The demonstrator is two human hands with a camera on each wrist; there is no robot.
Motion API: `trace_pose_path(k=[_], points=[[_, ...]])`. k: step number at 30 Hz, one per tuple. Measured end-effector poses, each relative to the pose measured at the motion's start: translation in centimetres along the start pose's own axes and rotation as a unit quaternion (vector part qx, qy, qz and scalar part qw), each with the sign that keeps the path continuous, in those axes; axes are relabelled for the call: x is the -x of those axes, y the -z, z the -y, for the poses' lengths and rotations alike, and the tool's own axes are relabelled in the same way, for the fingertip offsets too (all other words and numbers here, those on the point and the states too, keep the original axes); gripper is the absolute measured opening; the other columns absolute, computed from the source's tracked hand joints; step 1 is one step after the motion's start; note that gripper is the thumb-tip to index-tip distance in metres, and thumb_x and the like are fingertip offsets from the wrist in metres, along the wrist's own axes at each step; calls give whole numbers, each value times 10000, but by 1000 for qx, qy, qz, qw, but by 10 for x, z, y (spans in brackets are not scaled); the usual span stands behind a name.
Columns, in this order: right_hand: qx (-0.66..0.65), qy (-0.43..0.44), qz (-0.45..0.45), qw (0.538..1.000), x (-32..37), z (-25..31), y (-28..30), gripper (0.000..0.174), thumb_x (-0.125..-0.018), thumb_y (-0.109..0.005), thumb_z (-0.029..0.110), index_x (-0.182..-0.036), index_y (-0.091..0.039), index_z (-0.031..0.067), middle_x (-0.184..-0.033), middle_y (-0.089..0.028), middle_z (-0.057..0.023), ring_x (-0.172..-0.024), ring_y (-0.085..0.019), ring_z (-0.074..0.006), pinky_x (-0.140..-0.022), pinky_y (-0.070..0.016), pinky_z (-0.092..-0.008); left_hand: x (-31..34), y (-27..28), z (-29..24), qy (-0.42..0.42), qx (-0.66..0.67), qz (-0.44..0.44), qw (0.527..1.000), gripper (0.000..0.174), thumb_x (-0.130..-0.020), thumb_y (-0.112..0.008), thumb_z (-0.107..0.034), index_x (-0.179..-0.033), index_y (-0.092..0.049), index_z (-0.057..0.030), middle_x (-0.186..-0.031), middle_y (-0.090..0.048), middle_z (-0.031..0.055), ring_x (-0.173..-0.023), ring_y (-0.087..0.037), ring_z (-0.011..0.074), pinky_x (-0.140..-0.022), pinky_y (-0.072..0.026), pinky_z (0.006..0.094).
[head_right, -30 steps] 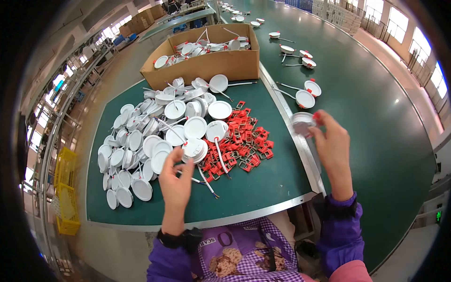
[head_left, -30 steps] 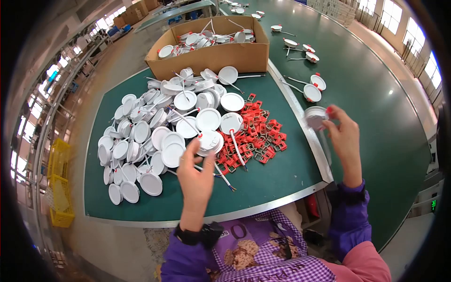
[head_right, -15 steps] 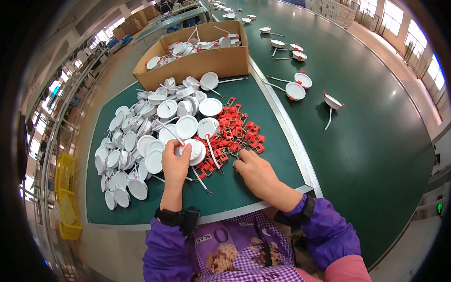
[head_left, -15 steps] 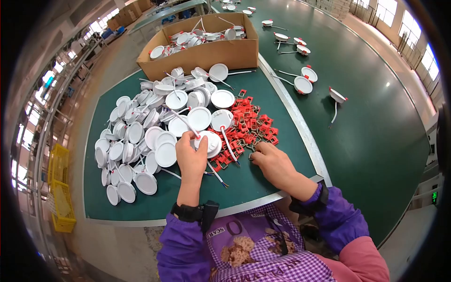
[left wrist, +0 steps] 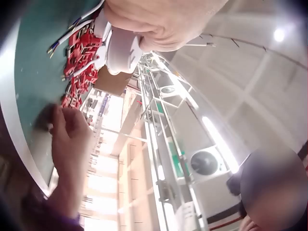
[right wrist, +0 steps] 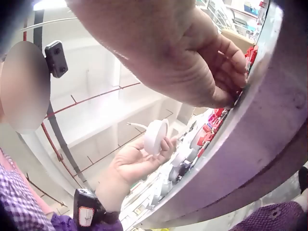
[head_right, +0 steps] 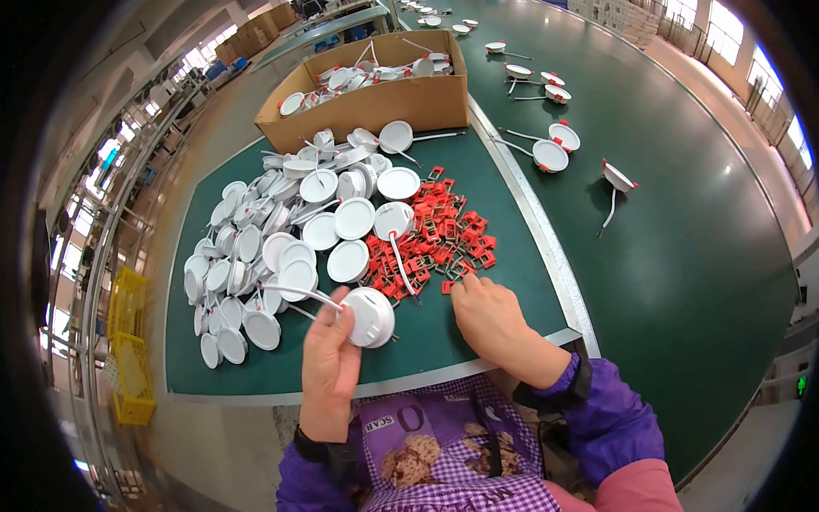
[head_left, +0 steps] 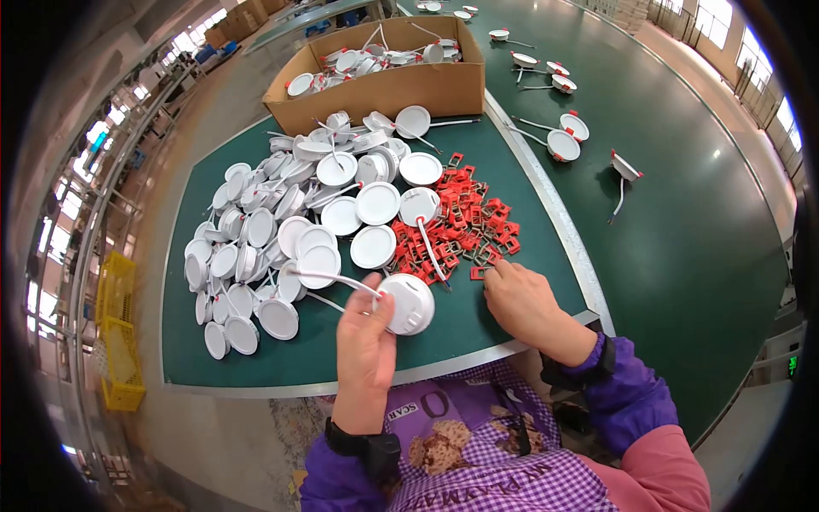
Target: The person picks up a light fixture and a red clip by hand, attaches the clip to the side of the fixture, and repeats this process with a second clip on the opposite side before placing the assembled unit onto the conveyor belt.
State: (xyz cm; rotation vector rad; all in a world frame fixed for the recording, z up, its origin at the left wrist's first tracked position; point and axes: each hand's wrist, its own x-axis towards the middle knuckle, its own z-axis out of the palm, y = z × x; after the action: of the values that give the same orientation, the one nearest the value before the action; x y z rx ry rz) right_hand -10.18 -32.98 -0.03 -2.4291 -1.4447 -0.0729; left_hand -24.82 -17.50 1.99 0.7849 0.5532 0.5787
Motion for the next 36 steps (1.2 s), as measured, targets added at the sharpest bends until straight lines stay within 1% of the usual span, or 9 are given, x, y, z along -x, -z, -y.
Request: trace_pose_path(k=[3, 5, 12, 14, 17, 22, 25, 30, 36], points=[[1, 1, 14, 1000, 2, 1, 3, 144, -739, -609, 129, -781, -525, 19, -815, -545, -114, -787, -576, -280, -657, -479, -375, 11, 6, 10, 59, 18, 38, 997, 352, -834, -606, -13, -1155, -470, 34, -1061, -577, 97, -984, -559, 191, -901, -432, 323], [24, 28, 6, 999, 3, 1, 3, 108, -670, -571, 44, -763, -533, 4, -799, -559, -136, -736, -590, -278, -616, -491, -358, 17, 4, 12, 56, 13, 37, 998, 344, -830, -613, -20, -1142, -477, 29, -1053, -587, 107, -975, -569, 196, -886, -451, 332], [11, -36, 59, 998, 3, 7, 23, 70, -722, -570, 44, -742, -524, -6, -770, -605, -164, -660, -616, -311, -572, -496, -384, 32, -8, 14, -6, -67, 1, 998, 312, -822, -631, -26, -1095, -485, 13, -1027, -587, 100, -911, -596, 174, -808, -495, 296], [-180, -9, -82, 980, 1, 9, 31, 94, -760, -582, 66, -787, -549, -18, -768, -614, -161, -645, -615, -311, -579, -495, -382, 33, -9, 20, -36, -96, 2, 995, 313, -821, -642, -42, -1085, -482, 12, -1008, -589, 93, -910, -585, 148, -799, -489, 284], [-359, -29, -68, 930, 4, 20, 40, 115, -777, -587, 76, -853, -580, -11, -762, -610, -158, -645, -608, -315, -583, -490, -380, 34, -13, 28, -58, -117, 13, 991, 316, -821, -647, -47, -1083, -481, 13, -998, -590, 89, -898, -579, 133, -784, -485, 267], [-374, 31, -61, 925, 8, 29, 33, 137, -766, -604, 61, -877, -589, -19, -735, -607, -156, -629, -617, -287, -568, -490, -341, 35, -20, 31, -79, -115, 27, 990, 323, -819, -646, -37, -1089, -477, 18, -1000, -587, 89, -897, -578, 132, -782, -482, 255], [-428, -31, -10, 903, 8, 29, 44, 127, -767, -610, 53, -871, -585, -14, -718, -597, -136, -608, -615, -242, -551, -485, -322, 34, -20, 31, -93, -117, 17, 989, 325, -819, -644, -31, -1091, -474, 22, -1004, -586, 91, -901, -577, 132, -785, -481, 253], [-329, -5, -192, 925, 3, 22, 30, 125, -765, -613, 41, -876, -578, -2, -750, -597, -135, -626, -610, -262, -558, -486, -325, 35, -23, 32, -87, -125, 9, 988, 319, -819, -643, -49, -1087, -476, 1, -1013, -589, 82, -917, -577, 132, -804, -476, 269], [-345, 32, -124, 930, 10, 33, 33, 157, -756, -620, 5, -912, -606, 1, -773, -608, -117, -648, -622, -225, -560, -491, -292, 37, -26, 33, -100, -130, 27, 986, 342, -829, -637, -46, -1109, -455, 26, -1027, -581, 105, -928, -575, 143, -806, -481, 263]])
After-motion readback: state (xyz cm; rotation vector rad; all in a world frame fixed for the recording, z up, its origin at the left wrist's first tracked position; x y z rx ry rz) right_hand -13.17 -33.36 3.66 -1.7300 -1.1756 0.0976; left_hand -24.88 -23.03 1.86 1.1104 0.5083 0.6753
